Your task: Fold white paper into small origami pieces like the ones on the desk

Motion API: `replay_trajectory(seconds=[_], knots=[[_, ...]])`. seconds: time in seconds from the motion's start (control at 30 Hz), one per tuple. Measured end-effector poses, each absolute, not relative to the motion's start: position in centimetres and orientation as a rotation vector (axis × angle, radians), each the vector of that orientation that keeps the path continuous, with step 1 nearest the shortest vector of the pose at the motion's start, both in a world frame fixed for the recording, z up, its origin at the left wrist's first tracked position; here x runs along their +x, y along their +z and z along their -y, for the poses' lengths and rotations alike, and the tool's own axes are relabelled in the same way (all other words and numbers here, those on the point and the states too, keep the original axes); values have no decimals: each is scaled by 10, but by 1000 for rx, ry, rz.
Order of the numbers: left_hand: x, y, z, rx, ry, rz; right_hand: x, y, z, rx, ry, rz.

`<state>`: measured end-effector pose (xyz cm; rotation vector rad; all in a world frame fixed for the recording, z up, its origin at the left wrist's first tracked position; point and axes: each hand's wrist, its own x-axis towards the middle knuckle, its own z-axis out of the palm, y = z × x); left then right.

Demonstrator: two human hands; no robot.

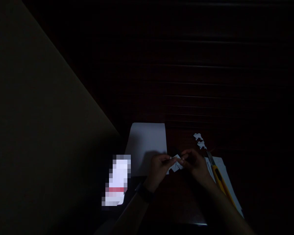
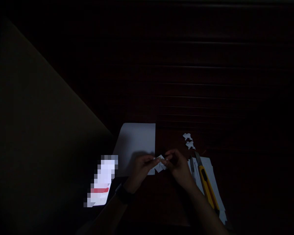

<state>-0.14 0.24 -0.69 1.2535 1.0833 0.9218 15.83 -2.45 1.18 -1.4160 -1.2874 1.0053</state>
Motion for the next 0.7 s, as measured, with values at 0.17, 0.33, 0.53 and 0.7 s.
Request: replay_trajectory(seconds=[0.17,0.33,0.53,0.7], knots=[[-1,-2,-2,1262,858,-1124,160,10,26,-1434,1058,1378],[0,3,0,1368,825,-1112,161,8,26,-1470,1018,1406],[-1,7,-2,1383,741,-1021,165,12,25,-1471,1066,1351],[-1,4,-1,1327,763,-1005,169,14,25,-1470,1193,1314]])
